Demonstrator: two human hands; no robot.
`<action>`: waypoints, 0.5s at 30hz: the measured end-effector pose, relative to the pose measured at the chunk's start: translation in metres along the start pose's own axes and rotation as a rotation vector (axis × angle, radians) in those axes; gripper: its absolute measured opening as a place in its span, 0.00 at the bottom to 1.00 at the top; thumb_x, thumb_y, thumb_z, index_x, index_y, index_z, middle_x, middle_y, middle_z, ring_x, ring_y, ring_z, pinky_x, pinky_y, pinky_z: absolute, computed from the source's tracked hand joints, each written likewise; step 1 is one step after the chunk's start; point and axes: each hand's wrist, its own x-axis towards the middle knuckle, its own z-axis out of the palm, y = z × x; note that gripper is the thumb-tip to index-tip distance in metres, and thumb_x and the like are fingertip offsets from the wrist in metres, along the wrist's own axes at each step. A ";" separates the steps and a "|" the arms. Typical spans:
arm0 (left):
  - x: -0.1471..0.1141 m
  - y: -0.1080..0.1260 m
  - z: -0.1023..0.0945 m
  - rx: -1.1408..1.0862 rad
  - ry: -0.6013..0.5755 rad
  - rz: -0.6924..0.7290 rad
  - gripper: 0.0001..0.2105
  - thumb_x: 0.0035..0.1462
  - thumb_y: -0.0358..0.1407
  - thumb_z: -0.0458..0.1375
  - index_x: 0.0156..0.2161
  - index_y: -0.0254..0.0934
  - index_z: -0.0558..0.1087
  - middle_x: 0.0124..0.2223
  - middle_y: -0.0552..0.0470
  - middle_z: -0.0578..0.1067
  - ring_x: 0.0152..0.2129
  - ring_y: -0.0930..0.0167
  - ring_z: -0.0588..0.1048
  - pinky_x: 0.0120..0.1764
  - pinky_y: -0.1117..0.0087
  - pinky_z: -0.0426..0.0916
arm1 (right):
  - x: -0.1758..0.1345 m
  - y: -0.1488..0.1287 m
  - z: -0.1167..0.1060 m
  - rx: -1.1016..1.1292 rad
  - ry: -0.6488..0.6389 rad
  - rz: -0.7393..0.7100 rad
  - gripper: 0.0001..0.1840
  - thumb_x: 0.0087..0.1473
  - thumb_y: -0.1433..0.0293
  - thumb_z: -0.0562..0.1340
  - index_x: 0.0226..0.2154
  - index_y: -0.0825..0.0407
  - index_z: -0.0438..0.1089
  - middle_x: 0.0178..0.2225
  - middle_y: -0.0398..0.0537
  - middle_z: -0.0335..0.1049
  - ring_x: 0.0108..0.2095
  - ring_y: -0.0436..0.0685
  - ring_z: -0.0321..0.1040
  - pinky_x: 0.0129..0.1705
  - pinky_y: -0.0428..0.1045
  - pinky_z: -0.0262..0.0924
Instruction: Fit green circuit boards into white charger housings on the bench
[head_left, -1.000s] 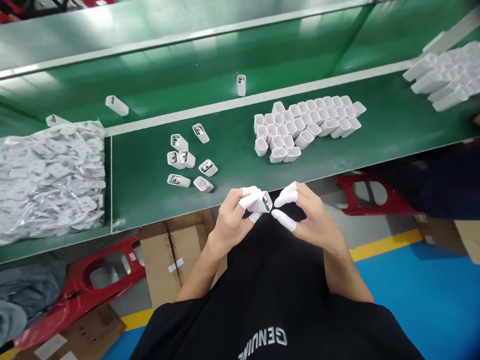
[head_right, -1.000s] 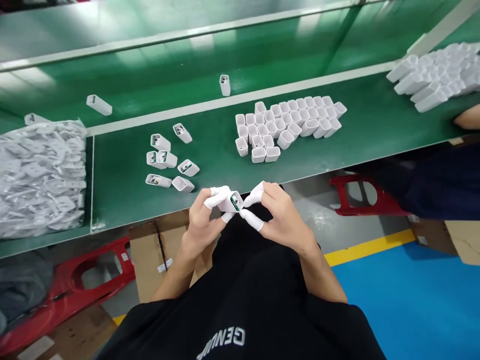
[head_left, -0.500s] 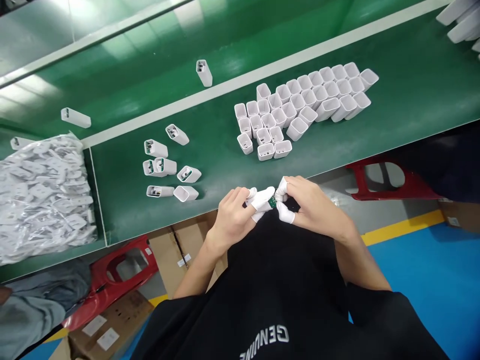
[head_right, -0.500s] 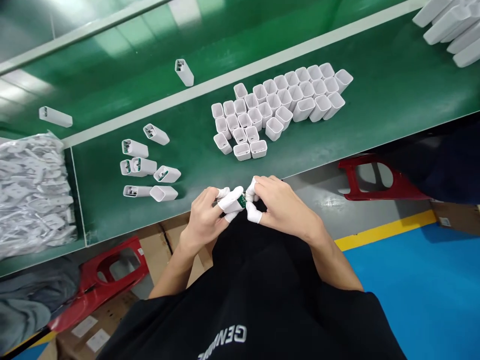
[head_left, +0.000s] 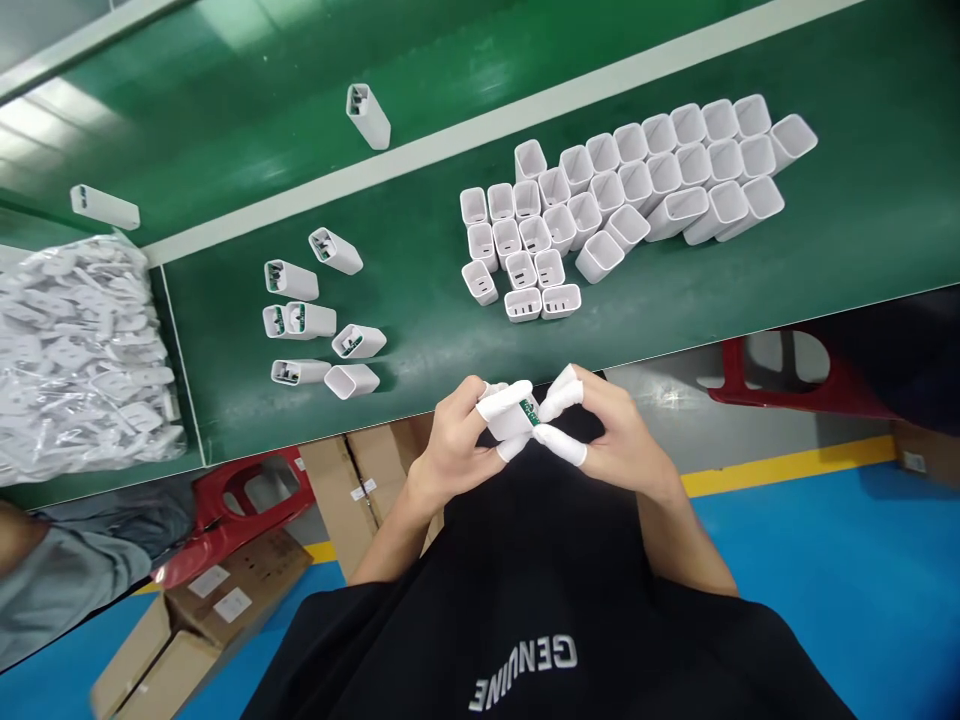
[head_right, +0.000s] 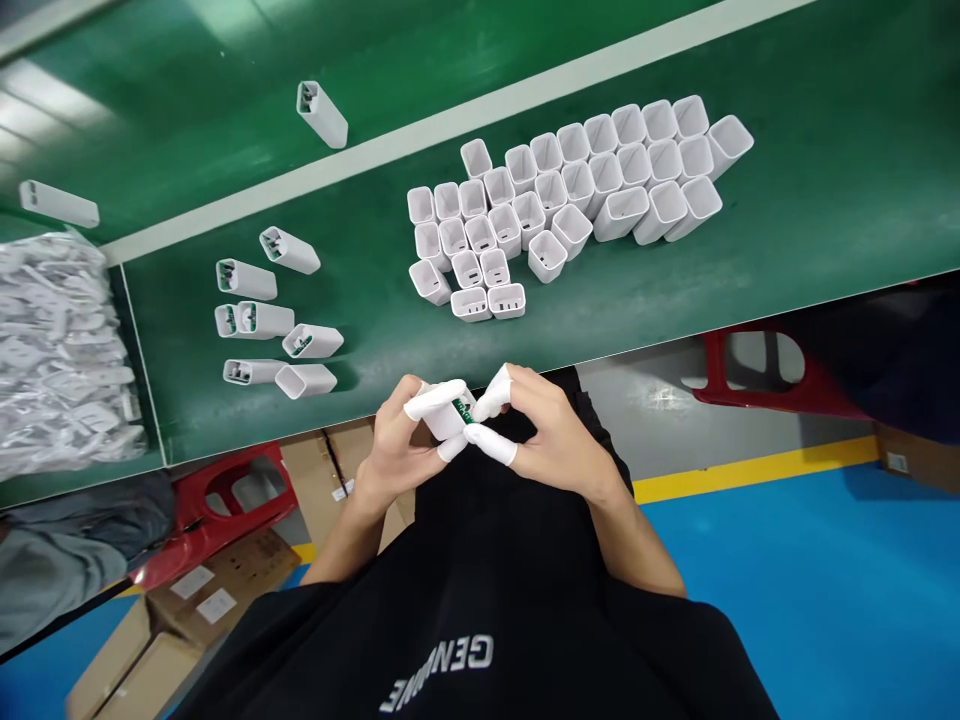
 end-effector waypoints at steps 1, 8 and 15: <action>-0.001 0.000 -0.002 0.055 -0.011 0.012 0.27 0.68 0.33 0.68 0.70 0.43 0.71 0.40 0.55 0.68 0.31 0.70 0.70 0.32 0.69 0.69 | 0.001 0.001 0.002 -0.014 -0.032 0.018 0.08 0.69 0.69 0.69 0.39 0.44 0.71 0.36 0.42 0.73 0.36 0.57 0.70 0.40 0.56 0.66; -0.013 -0.003 -0.013 0.150 -0.078 -0.025 0.31 0.70 0.35 0.67 0.73 0.39 0.66 0.38 0.54 0.71 0.29 0.69 0.69 0.30 0.68 0.65 | 0.005 0.001 0.009 -0.149 -0.211 0.139 0.10 0.69 0.74 0.63 0.37 0.46 0.64 0.35 0.41 0.69 0.35 0.55 0.64 0.41 0.54 0.60; -0.027 -0.006 -0.008 -0.045 -0.072 -0.080 0.29 0.67 0.36 0.71 0.70 0.44 0.72 0.40 0.55 0.69 0.31 0.71 0.71 0.32 0.69 0.69 | -0.007 -0.001 0.005 -0.002 -0.048 0.185 0.10 0.68 0.75 0.65 0.36 0.45 0.67 0.36 0.42 0.71 0.37 0.56 0.68 0.44 0.55 0.65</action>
